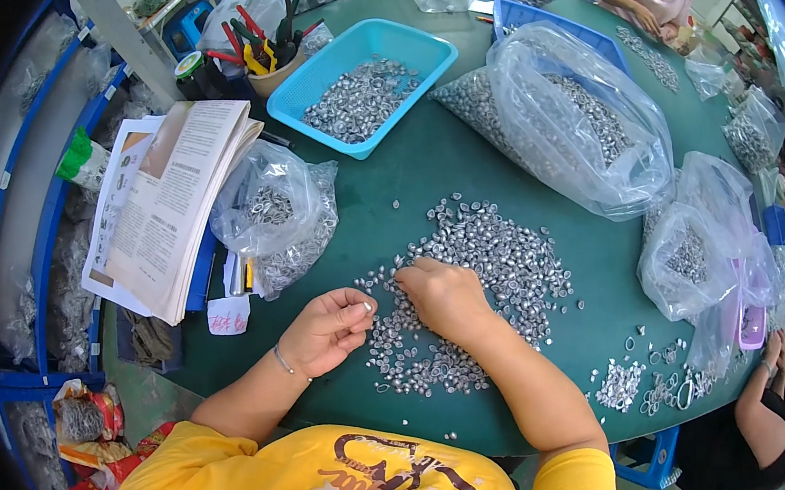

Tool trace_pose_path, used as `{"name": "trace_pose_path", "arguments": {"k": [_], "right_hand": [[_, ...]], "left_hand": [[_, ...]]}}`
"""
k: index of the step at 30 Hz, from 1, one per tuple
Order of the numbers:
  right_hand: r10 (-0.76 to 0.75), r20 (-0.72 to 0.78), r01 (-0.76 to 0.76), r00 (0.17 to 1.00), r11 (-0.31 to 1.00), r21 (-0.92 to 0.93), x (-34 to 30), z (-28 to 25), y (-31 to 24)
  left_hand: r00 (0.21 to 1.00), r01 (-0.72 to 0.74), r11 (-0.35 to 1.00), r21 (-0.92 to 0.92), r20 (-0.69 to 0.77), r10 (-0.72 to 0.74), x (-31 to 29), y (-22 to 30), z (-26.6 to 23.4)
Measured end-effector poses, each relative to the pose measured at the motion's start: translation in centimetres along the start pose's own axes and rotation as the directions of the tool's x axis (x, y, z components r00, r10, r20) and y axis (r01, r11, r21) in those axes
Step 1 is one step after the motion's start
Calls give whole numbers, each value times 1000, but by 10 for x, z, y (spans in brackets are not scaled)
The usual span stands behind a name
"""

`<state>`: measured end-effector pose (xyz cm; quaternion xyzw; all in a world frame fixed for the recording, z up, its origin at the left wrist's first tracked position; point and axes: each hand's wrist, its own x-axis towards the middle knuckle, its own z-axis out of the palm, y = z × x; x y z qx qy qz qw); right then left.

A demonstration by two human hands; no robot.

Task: The person picks up and joins together small metal or plastic hardware components from a pile on the table, occasionally placing finished pieces into a plastic bag.

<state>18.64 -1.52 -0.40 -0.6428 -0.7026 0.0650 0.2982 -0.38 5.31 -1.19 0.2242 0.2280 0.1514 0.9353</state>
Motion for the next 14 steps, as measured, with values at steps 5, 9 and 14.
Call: {"name": "trace_pose_path", "arguments": {"k": [5, 9, 14], "right_hand": [[-2, 105, 11, 994, 996, -88, 2, -1, 0], [123, 0, -112, 992, 900, 421, -2, 0, -1], [159, 470, -452, 868, -141, 881, -18, -13, 10]], "left_hand": [[999, 37, 987, -153, 42, -31, -1, 2, 4], [992, 112, 966, -234, 77, -96, -1, 1, 6], [978, 167, 925, -341, 177, -111, -2, -2, 2]]}}
